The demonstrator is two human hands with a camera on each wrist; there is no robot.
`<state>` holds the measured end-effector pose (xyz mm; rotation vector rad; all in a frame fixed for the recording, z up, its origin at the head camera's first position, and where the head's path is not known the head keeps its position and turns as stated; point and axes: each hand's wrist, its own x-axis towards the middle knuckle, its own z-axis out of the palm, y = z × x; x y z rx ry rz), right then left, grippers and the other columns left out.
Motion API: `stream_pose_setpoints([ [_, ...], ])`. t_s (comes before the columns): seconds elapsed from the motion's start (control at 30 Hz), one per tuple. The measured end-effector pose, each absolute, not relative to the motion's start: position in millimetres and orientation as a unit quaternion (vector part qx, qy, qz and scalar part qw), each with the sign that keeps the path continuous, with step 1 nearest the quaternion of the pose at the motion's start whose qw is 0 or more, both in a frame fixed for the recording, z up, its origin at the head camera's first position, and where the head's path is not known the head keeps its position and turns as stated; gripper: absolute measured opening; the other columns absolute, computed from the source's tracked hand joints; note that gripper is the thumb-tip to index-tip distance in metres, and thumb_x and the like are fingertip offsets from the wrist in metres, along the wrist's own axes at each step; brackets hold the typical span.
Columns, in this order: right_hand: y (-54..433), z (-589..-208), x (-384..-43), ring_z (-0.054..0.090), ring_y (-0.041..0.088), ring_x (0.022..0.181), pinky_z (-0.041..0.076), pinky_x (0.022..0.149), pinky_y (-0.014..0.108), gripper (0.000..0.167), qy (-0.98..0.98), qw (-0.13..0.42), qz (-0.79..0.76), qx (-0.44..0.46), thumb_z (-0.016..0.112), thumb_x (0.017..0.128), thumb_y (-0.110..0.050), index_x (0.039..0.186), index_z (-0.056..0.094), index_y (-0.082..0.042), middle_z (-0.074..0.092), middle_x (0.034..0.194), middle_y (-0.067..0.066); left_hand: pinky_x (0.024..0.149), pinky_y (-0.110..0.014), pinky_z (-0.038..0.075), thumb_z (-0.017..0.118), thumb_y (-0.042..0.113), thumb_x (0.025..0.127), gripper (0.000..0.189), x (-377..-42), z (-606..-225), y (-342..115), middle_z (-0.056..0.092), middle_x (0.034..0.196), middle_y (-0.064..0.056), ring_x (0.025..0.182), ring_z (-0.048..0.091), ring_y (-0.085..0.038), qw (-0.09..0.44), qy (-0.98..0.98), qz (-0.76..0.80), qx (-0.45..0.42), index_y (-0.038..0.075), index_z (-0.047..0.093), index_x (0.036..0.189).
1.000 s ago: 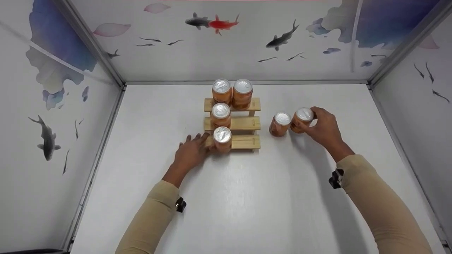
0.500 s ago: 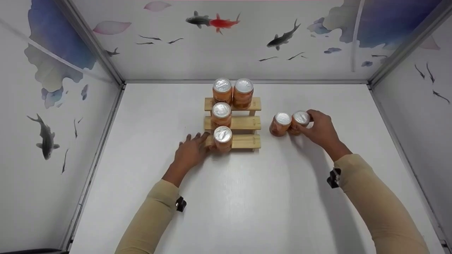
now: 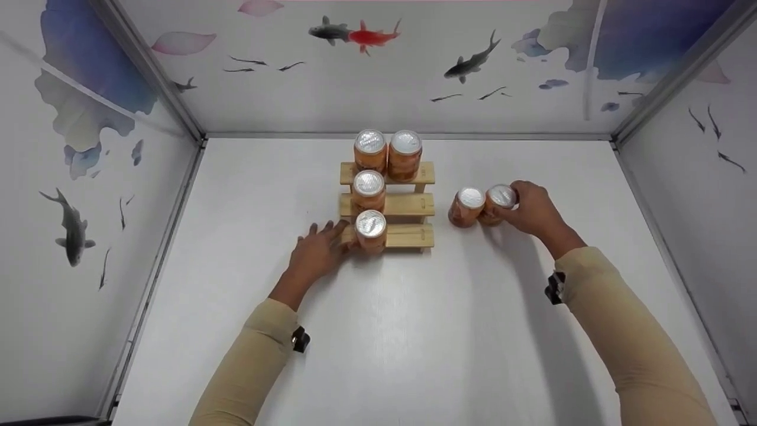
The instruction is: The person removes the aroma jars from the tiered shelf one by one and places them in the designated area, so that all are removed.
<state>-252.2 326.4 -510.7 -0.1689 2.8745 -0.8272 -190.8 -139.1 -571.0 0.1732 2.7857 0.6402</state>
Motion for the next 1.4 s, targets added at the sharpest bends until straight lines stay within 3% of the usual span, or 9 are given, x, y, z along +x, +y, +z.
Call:
stream_pose_setpoints([
  [0.23,323.0,-508.8,-255.1,0.065,0.052,0.128,0.053,0.109,0.065,0.060,0.960,0.087,-0.263,-0.052,0.080,0.102,-0.025,0.138,0.059,0.018,0.066,0.137,0.039,0.129,-0.078,0.028,0.059,0.047,0.113,0.061,-190.4,-571.9,-141.3,0.042,0.177,-0.014,0.167,0.029,-0.050,0.146,0.960,0.231,0.054,0.030,0.045,0.171],
  [0.63,322.8,-505.5,-258.4,0.067,0.050,0.118,0.054,0.103,0.064,0.054,0.966,0.090,-0.237,-0.057,0.081,0.100,-0.027,0.127,0.064,0.016,0.070,0.126,0.037,0.131,-0.077,0.024,0.058,0.049,0.113,0.062,-192.7,-569.4,-143.1,0.040,0.179,-0.013,0.169,0.025,-0.050,0.159,0.957,0.236,0.051,0.031,0.044,0.171],
  [1.17,324.1,-513.3,-253.6,0.069,0.050,0.117,0.056,0.101,0.064,0.056,0.964,0.103,-0.239,-0.053,0.082,0.100,-0.028,0.127,0.063,0.017,0.070,0.126,0.038,0.130,-0.077,0.027,0.058,0.051,0.112,0.063,-188.1,-573.7,-141.6,0.041,0.178,-0.013,0.168,0.028,-0.050,0.163,0.957,0.233,0.052,0.030,0.046,0.170],
  [1.4,321.3,-503.8,-260.6,0.069,0.051,0.116,0.056,0.100,0.065,0.056,0.968,0.107,-0.218,-0.065,0.080,0.100,-0.029,0.127,0.063,0.018,0.070,0.125,0.039,0.132,-0.077,0.023,0.059,0.054,0.112,0.063,-191.4,-569.7,-143.9,0.039,0.178,-0.012,0.169,0.024,-0.050,0.161,0.951,0.261,0.044,0.030,0.048,0.169],
])
